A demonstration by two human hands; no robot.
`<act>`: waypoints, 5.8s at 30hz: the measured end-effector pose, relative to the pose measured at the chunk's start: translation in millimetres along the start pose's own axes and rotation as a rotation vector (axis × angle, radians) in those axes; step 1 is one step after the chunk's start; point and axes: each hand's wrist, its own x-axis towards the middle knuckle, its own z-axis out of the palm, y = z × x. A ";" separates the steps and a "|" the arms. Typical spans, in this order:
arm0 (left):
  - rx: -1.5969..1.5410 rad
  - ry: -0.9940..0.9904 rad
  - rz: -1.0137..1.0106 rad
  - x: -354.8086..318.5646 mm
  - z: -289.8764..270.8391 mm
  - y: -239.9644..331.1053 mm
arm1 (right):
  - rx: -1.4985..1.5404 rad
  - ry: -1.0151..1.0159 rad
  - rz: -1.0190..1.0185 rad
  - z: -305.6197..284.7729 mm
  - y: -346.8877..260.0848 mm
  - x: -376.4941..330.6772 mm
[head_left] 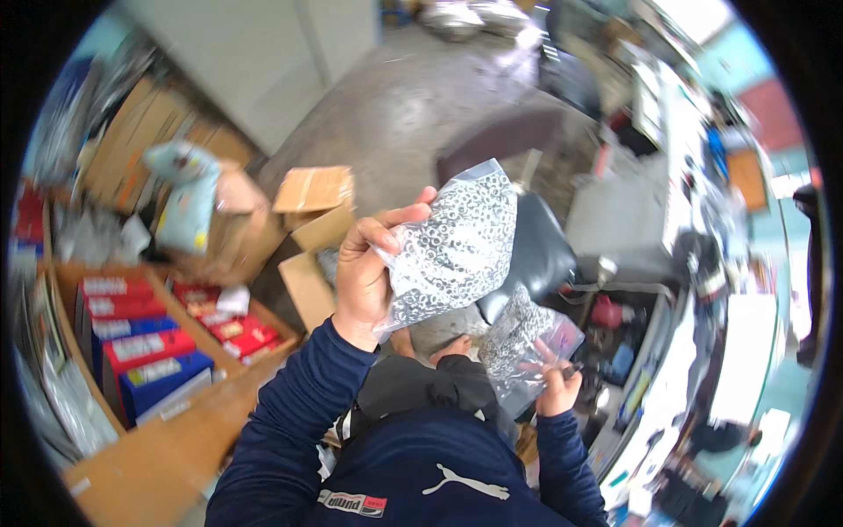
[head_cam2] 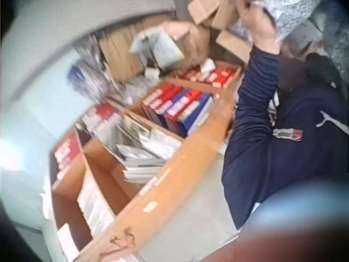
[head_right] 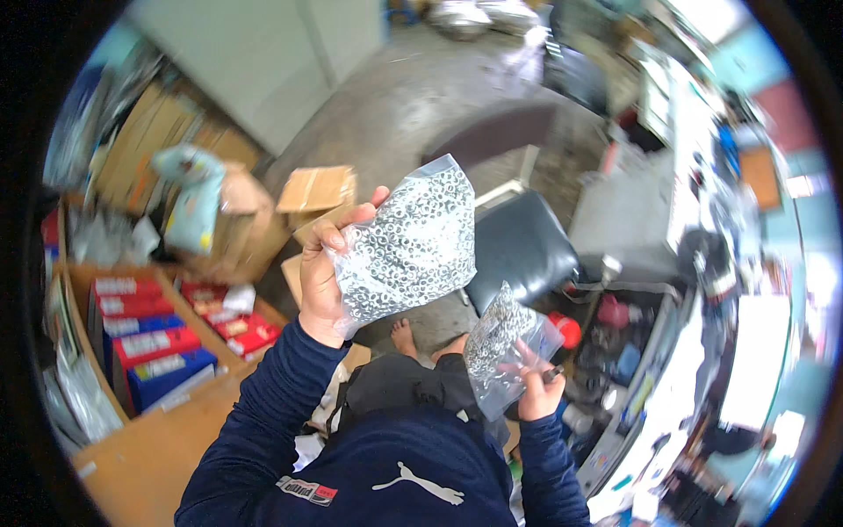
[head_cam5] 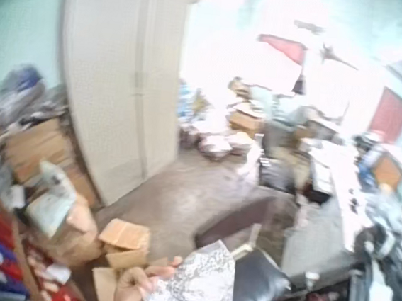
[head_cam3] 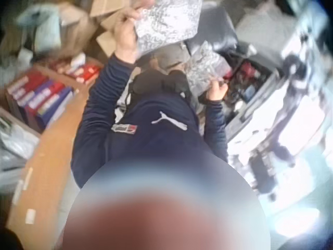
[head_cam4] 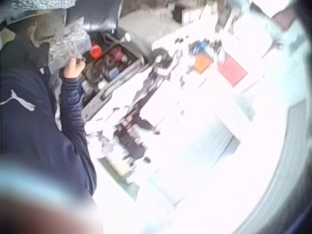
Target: The person unpacks small metal parts from a cardboard box, places them on a desk, and then repacks them into the box. They handle multiple plastic bags containing small metal parts and use a pen to write on the bags.
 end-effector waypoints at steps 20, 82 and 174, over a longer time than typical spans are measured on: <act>-0.183 -0.262 -0.966 -153.4 259.1 -330.3 | 0.743 0.627 -0.328 -361.0 -49.4 -254.5; -0.108 -2.263 -1.007 -326.0 495.7 -752.6 | -0.163 1.000 0.027 -572.0 -93.2 -277.3; 0.942 -1.854 -0.852 -114.1 408.3 -771.9 | -0.137 1.443 0.222 -563.6 -69.7 -16.5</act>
